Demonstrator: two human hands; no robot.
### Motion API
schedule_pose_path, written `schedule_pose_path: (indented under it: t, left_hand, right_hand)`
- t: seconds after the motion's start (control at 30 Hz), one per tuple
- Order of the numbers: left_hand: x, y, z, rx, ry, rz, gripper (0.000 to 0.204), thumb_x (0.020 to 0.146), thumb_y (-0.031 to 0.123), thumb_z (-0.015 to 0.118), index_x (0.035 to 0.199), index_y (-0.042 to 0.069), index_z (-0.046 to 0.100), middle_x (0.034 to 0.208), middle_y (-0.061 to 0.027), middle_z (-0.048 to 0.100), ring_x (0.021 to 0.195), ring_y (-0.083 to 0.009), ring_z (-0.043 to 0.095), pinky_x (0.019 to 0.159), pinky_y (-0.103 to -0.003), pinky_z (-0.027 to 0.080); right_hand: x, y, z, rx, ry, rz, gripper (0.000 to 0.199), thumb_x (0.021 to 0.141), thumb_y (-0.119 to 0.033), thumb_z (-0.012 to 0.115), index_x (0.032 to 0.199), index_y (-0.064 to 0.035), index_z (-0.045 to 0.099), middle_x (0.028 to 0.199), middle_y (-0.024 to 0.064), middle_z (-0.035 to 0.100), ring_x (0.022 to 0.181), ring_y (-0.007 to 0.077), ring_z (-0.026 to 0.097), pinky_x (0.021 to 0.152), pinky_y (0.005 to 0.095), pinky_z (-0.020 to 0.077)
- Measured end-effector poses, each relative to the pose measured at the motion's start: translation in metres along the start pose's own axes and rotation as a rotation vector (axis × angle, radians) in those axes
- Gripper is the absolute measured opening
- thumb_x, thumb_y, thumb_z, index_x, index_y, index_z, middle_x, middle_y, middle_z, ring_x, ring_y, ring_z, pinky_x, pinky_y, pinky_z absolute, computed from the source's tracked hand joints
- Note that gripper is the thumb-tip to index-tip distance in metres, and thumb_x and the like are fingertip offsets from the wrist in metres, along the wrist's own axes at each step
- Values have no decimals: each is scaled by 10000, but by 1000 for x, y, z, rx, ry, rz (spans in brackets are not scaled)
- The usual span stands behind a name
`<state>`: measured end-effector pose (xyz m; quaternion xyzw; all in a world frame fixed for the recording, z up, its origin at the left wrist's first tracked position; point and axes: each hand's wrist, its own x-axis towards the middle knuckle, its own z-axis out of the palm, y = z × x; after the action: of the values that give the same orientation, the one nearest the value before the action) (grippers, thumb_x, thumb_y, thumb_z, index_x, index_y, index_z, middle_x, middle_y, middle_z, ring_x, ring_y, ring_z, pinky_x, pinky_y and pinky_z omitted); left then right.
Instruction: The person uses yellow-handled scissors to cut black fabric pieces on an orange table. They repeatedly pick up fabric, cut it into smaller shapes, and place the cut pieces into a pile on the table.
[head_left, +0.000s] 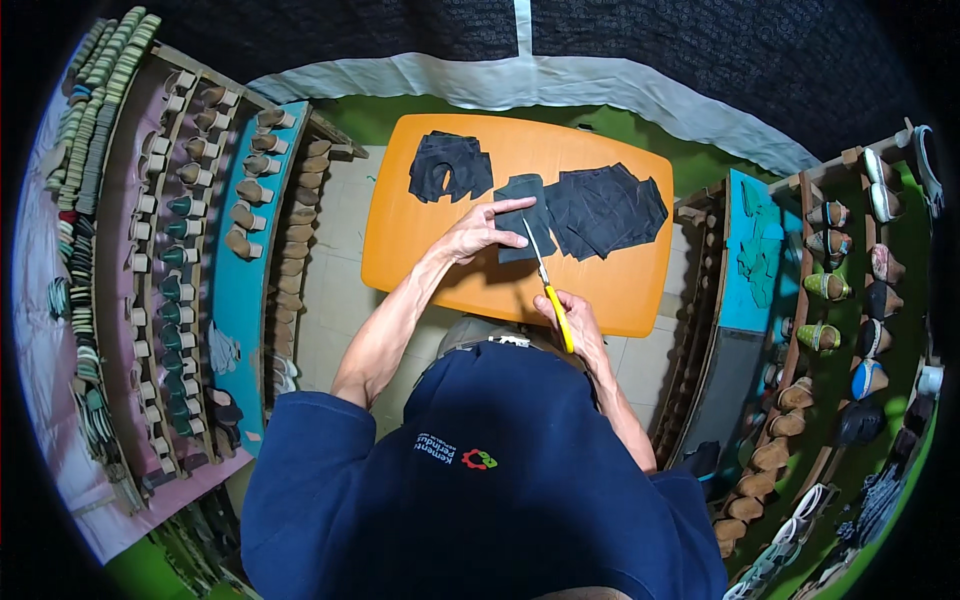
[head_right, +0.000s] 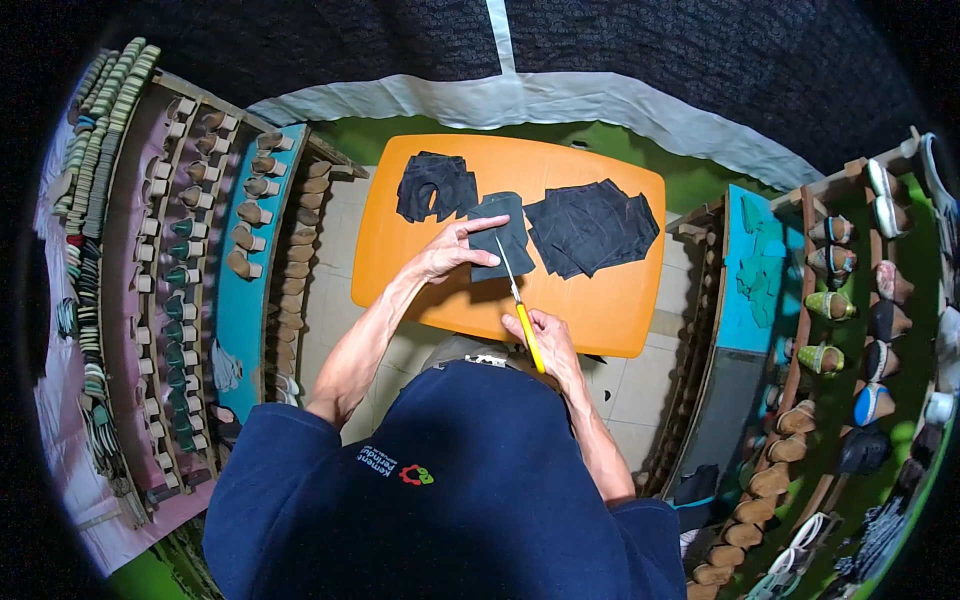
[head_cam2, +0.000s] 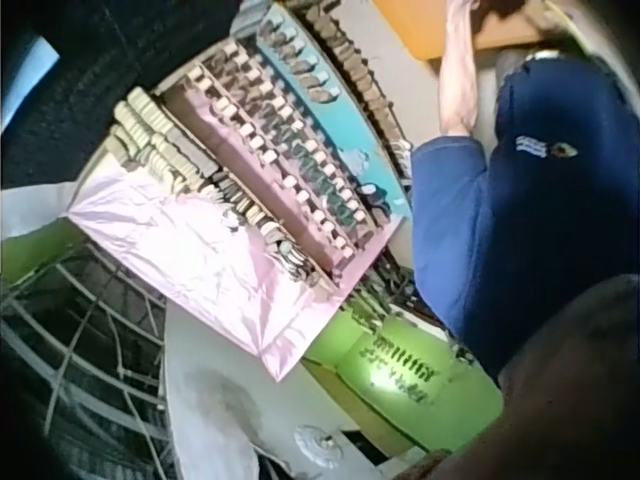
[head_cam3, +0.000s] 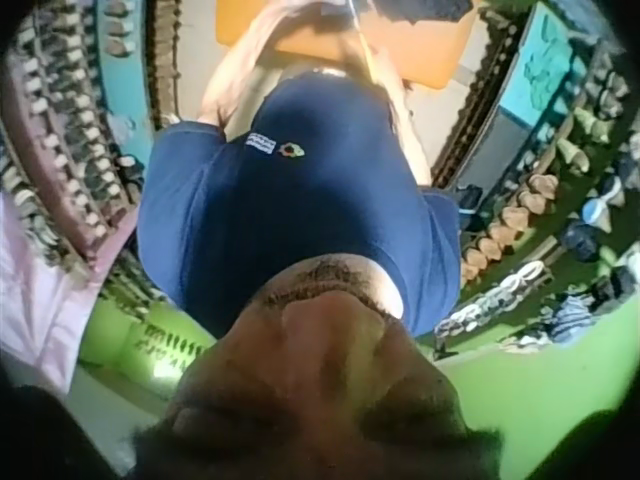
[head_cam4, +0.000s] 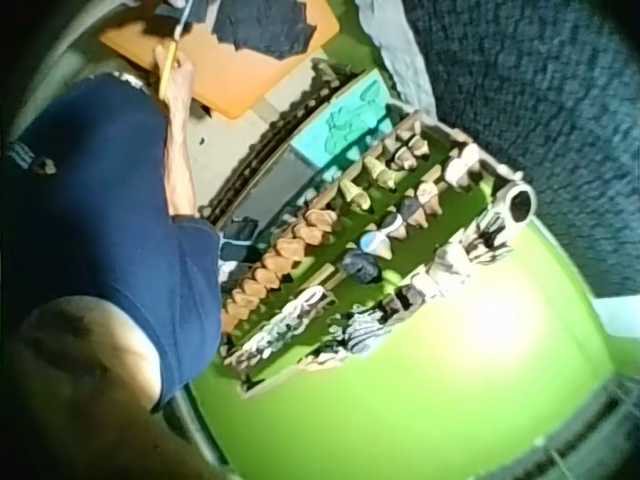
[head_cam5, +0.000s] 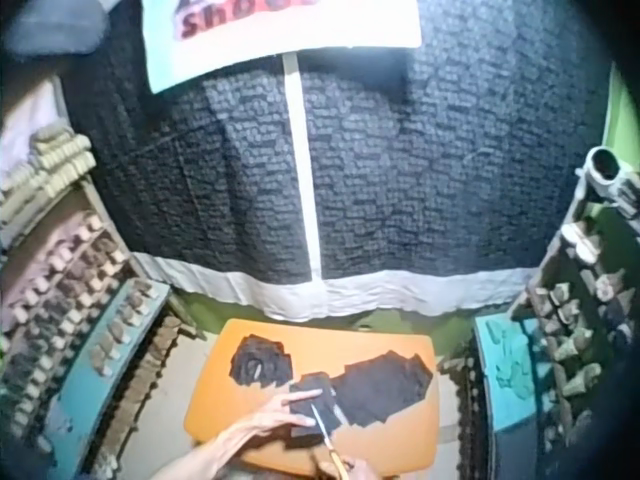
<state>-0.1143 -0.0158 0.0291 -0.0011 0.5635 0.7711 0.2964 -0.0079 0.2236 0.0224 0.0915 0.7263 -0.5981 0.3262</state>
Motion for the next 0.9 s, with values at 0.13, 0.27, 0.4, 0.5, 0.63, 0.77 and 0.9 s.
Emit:
schedule_pose_path:
  t: [0.13, 0.27, 0.4, 0.5, 0.63, 0.77, 0.9]
  left_hand:
    - [2, -4, -5, 14, -11, 14, 750, 757, -67, 786, 1444, 79, 524, 1195, -69, 691, 1059, -123, 639, 977, -270, 493]
    - [4, 0, -11, -32, 17, -40, 711, 782, -38, 778, 1438, 71, 529, 1183, -69, 694, 1022, -117, 650, 951, -263, 507]
    - [6, 9, -23, 113, 2, -76, 684, 796, -20, 771, 1432, 70, 536, 1160, -62, 699, 989, -111, 658, 931, -256, 516]
    - [8, -2, -28, 49, -29, -63, 688, 792, -23, 773, 1431, 71, 538, 1144, -57, 703, 976, -109, 661, 927, -251, 517]
    - [8, -12, -25, -33, -19, -94, 705, 788, -25, 776, 1440, 75, 528, 1095, -48, 718, 948, -96, 665, 897, -226, 517]
    - [7, -16, -28, -27, 6, -107, 720, 783, -35, 774, 1447, 77, 520, 1069, -42, 725, 891, -81, 666, 836, -212, 519]
    - [7, -17, -28, -55, 17, -85, 722, 786, -55, 765, 1451, 69, 512, 1073, -48, 725, 883, -84, 672, 835, -215, 527]
  right_hand:
    - [1, 1, -2, -42, 31, 1, 542, 850, -497, 773, 638, -78, 502, 595, -53, 408, 574, 80, 352, 521, 304, 287]
    - [0, -4, -5, -49, 26, 9, 542, 850, -494, 775, 631, -78, 505, 596, -54, 405, 578, 78, 348, 523, 305, 283]
    - [4, 7, -8, -43, -31, 17, 494, 866, -520, 746, 704, -90, 563, 557, -48, 438, 491, 74, 404, 463, 271, 325]
    - [6, -2, -3, 10, -74, 75, 513, 879, -533, 729, 680, -107, 521, 557, -45, 432, 471, 74, 408, 444, 273, 338]
    - [14, -2, 3, 93, -76, 71, 523, 887, -547, 714, 665, -123, 502, 546, -37, 441, 437, 76, 421, 409, 269, 346]
    - [10, -9, -1, 112, -97, 120, 520, 874, -550, 728, 661, -124, 520, 533, -41, 440, 429, 70, 422, 403, 268, 336]
    - [14, -8, -2, 75, -66, 100, 520, 856, -551, 747, 661, -122, 527, 531, -44, 443, 433, 67, 427, 401, 266, 323]
